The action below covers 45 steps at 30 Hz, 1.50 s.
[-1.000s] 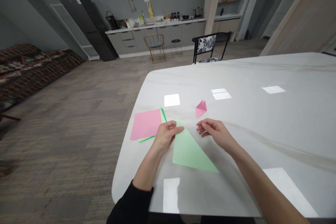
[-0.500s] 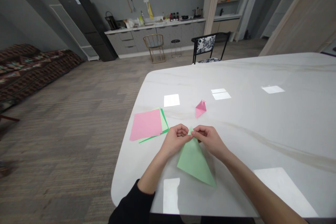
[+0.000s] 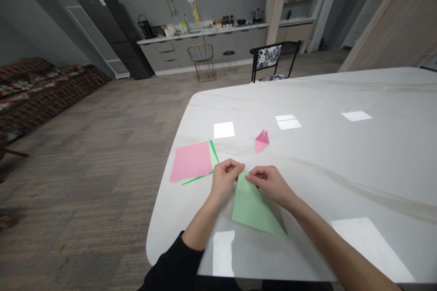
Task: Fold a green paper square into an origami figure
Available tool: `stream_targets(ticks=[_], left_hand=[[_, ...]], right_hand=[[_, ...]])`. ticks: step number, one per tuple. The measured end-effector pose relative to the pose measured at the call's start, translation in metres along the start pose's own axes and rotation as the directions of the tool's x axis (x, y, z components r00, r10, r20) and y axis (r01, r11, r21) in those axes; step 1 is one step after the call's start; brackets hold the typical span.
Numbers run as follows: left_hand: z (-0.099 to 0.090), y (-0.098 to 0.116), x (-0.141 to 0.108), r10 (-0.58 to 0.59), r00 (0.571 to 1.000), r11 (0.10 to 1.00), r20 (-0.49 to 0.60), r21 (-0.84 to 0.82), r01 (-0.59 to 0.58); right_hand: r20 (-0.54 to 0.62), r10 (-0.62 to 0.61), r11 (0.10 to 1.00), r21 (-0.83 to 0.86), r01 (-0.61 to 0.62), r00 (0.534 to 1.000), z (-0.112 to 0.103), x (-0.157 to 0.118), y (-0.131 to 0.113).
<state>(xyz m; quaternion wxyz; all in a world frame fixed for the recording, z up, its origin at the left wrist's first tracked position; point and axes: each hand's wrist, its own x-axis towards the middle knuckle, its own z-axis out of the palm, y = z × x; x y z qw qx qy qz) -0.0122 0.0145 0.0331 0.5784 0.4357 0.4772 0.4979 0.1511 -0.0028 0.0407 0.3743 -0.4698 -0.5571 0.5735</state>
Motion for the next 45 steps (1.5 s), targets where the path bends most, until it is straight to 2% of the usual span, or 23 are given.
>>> stream_targets(ticks=[7, 13, 15, 17, 19, 20, 22, 26, 28, 32, 36, 41, 45], left_hand=[[-0.014, 0.005, 0.008, 0.043, 0.98, 0.994, -0.195, -0.086, -0.061], [-0.024, 0.013, 0.014, 0.046, 0.942, 0.97, -0.332, -0.211, -0.122], [-0.024, 0.015, 0.013, 0.014, 0.954, 0.968, -0.299, -0.235, -0.088], [-0.022, 0.014, 0.011, -0.063, 0.984, 0.972, -0.164, -0.232, 0.024], [-0.019, 0.013, 0.009, -0.133, 0.991, 0.974, -0.027, -0.187, 0.126], [-0.019, 0.012, 0.008, -0.149, 0.989, 0.975, 0.005, -0.164, 0.148], [-0.019, 0.011, 0.009, -0.14, 0.99, 0.98, -0.016, -0.141, 0.137], [-0.024, 0.011, 0.014, -0.094, 0.979, 0.984, -0.18, -0.164, 0.064], [-0.026, 0.012, 0.014, -0.098, 0.975, 0.983, -0.201, -0.171, 0.064], [-0.016, 0.012, 0.007, -0.167, 0.984, 0.979, -0.056, -0.132, 0.158], [0.002, 0.006, -0.004, -0.171, 0.981, 0.979, 0.096, -0.099, 0.18], [0.009, 0.003, -0.008, -0.2, 0.969, 0.956, 0.147, -0.186, 0.225], [0.003, 0.005, -0.004, -0.186, 0.979, 0.957, 0.083, -0.209, 0.2]], right_hand=[[0.024, 0.074, 0.996, -0.043, -0.073, 0.997, 0.001, -0.004, 0.0], [0.064, 0.086, 0.996, -0.044, -0.083, 0.994, -0.004, -0.003, 0.001], [0.066, 0.077, 0.996, -0.039, -0.075, 0.995, -0.006, -0.002, 0.001], [0.051, 0.066, 0.997, -0.032, -0.065, 0.996, -0.007, -0.001, 0.0], [0.032, 0.06, 0.998, -0.026, -0.059, 0.998, -0.008, 0.0, -0.001], [0.023, 0.058, 0.998, -0.024, -0.058, 0.998, -0.008, 0.0, -0.002], [0.011, 0.055, 0.998, -0.03, -0.055, 0.998, -0.009, 0.0, -0.005], [-0.001, 0.054, 0.998, -0.028, -0.054, 0.999, -0.011, -0.001, -0.008], [0.011, 0.052, 0.997, -0.066, -0.052, 0.999, -0.014, -0.002, -0.008], [0.045, 0.068, 0.986, -0.157, -0.06, 0.997, -0.015, -0.002, -0.009], [0.009, 0.016, 0.998, -0.064, -0.015, 1.0, -0.01, 0.0, -0.008], [-0.027, -0.011, 1.0, -0.006, 0.011, 1.0, -0.007, 0.001, -0.004], [-0.031, -0.006, 0.998, -0.063, 0.004, 0.999, -0.009, 0.0, -0.004]])
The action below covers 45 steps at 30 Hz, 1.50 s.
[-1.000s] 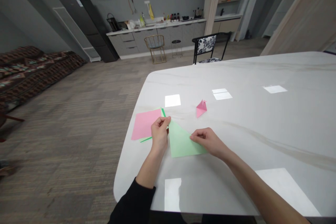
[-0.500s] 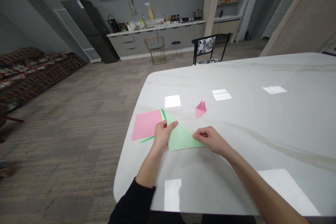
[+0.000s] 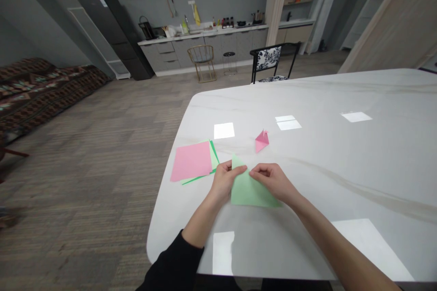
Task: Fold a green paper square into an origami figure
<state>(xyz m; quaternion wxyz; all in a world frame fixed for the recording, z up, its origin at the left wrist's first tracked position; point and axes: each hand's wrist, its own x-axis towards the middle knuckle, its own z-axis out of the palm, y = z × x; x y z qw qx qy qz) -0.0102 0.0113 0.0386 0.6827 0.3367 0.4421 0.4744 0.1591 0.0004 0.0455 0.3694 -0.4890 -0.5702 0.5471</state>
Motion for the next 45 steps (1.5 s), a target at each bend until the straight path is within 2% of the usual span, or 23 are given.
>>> stream_targets(ticks=[5, 11, 15, 18, 20, 23, 25, 27, 30, 32, 34, 36, 37, 39, 40, 42, 45], left_hand=[[-0.009, 0.011, 0.006, 0.068, 0.983, 0.996, -0.171, -0.04, -0.076], [-0.021, 0.021, 0.012, 0.164, 0.925, 0.979, -0.342, -0.059, -0.195], [-0.026, 0.023, 0.014, 0.211, 0.891, 0.969, -0.401, -0.032, -0.244], [-0.029, 0.024, 0.015, 0.182, 0.889, 0.97, -0.42, -0.072, -0.233], [-0.028, 0.024, 0.015, 0.128, 0.908, 0.973, -0.4, -0.125, -0.192], [-0.022, 0.019, 0.014, 0.049, 0.953, 0.982, -0.298, -0.16, -0.101], [-0.017, 0.013, 0.013, 0.014, 0.973, 0.991, -0.232, -0.129, -0.045], [-0.013, 0.008, 0.012, -0.035, 0.981, 0.996, -0.189, -0.091, 0.018], [-0.014, 0.004, 0.012, -0.074, 0.982, 0.997, -0.172, 0.008, 0.077], [-0.017, 0.006, 0.013, 0.006, 0.972, 0.993, -0.237, 0.113, 0.022], [-0.021, 0.011, 0.014, 0.175, 0.941, 0.973, -0.289, 0.196, -0.12], [-0.022, 0.015, 0.012, 0.285, 0.929, 0.955, -0.235, 0.155, -0.253], [-0.02, 0.017, 0.011, 0.286, 0.944, 0.958, -0.164, 0.081, -0.276], [-0.015, 0.018, 0.006, 0.197, 0.98, 0.978, 0.011, -0.069, -0.196], [-0.012, 0.018, 0.004, 0.18, 0.982, 0.98, 0.063, -0.093, -0.173], [-0.007, 0.016, 0.0, 0.168, 0.979, 0.983, 0.118, -0.088, -0.158], [-0.003, 0.013, -0.002, 0.188, 0.976, 0.982, 0.114, -0.052, -0.183]], right_hand=[[-0.005, 0.017, 1.0, -0.014, -0.017, 1.0, -0.004, 0.002, 0.001], [-0.046, 0.055, 0.998, 0.033, -0.054, 0.997, -0.011, 0.004, 0.003], [-0.097, 0.06, 0.997, 0.051, -0.055, 0.994, -0.015, 0.005, 0.005], [-0.2, 0.054, 0.99, 0.136, -0.026, 0.978, -0.016, 0.007, 0.008], [-0.249, -0.002, 0.983, 0.177, 0.048, 0.968, -0.015, 0.006, 0.007], [-0.179, -0.154, 0.976, 0.123, 0.178, 0.972, -0.009, 0.003, 0.002], [-0.102, -0.232, 0.97, 0.048, 0.238, 0.967, -0.005, -0.001, -0.003], [-0.081, -0.312, 0.95, -0.02, 0.312, 0.946, -0.002, -0.003, -0.006], [-0.147, -0.365, 0.931, -0.057, 0.361, 0.919, -0.003, -0.004, -0.006], [-0.269, -0.322, 0.944, -0.023, 0.328, 0.908, -0.006, -0.003, -0.004], [-0.383, -0.237, 0.958, 0.059, 0.28, 0.893, -0.008, -0.001, -0.002], [-0.422, -0.147, 0.954, 0.178, 0.241, 0.895, -0.01, 0.0, -0.001], [-0.413, -0.106, 0.946, 0.238, 0.22, 0.904, -0.01, 0.001, -0.001], [-0.37, -0.034, 0.931, 0.325, 0.164, 0.929, -0.008, 0.002, -0.001], [-0.343, -0.01, 0.93, 0.342, 0.134, 0.939, -0.007, 0.002, -0.001], [-0.296, 0.016, 0.938, 0.336, 0.088, 0.955, -0.004, 0.002, 0.0], [-0.254, 0.023, 0.952, 0.3, 0.056, 0.967, 0.0, 0.001, 0.001]])
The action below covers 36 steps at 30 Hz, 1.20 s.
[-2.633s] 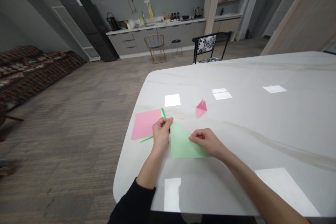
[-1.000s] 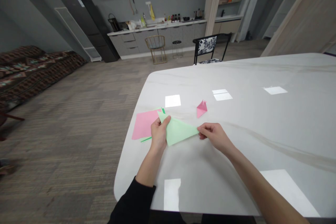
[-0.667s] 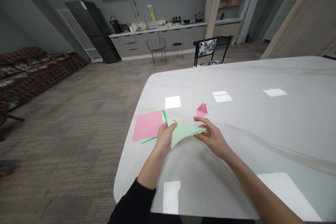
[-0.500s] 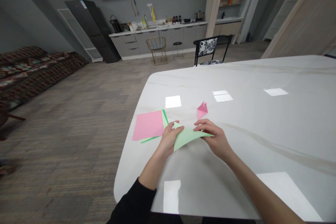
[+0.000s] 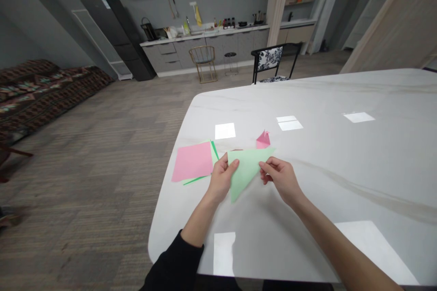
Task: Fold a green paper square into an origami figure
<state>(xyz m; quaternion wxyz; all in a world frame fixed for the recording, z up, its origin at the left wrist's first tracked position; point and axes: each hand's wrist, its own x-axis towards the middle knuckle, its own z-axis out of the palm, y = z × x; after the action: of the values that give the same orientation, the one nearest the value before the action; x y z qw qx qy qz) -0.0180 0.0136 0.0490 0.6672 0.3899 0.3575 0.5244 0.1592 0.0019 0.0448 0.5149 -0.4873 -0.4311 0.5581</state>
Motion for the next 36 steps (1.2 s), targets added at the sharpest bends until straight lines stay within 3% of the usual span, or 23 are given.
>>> stream_targets(ticks=[10, 18, 27, 36], left_hand=[[0.003, -0.004, -0.002, -0.004, 0.999, 1.0, 0.036, 0.004, 0.004], [0.002, -0.009, -0.002, -0.018, 1.0, 0.997, -0.013, 0.068, 0.019], [0.0, -0.015, 0.0, 0.035, 0.999, 0.993, 0.032, 0.113, -0.038], [-0.006, -0.015, 0.001, -0.046, 0.997, 0.981, 0.057, 0.191, 0.034]], right_hand=[[0.1, 0.144, 0.988, -0.068, -0.138, 0.984, 0.006, -0.004, 0.006], [0.088, 0.183, 0.983, -0.02, -0.182, 0.979, 0.01, -0.004, 0.01], [0.084, 0.206, 0.978, -0.002, -0.207, 0.975, 0.007, -0.003, 0.011], [-0.049, 0.166, 0.982, 0.095, -0.161, 0.985, 0.002, 0.001, 0.007]])
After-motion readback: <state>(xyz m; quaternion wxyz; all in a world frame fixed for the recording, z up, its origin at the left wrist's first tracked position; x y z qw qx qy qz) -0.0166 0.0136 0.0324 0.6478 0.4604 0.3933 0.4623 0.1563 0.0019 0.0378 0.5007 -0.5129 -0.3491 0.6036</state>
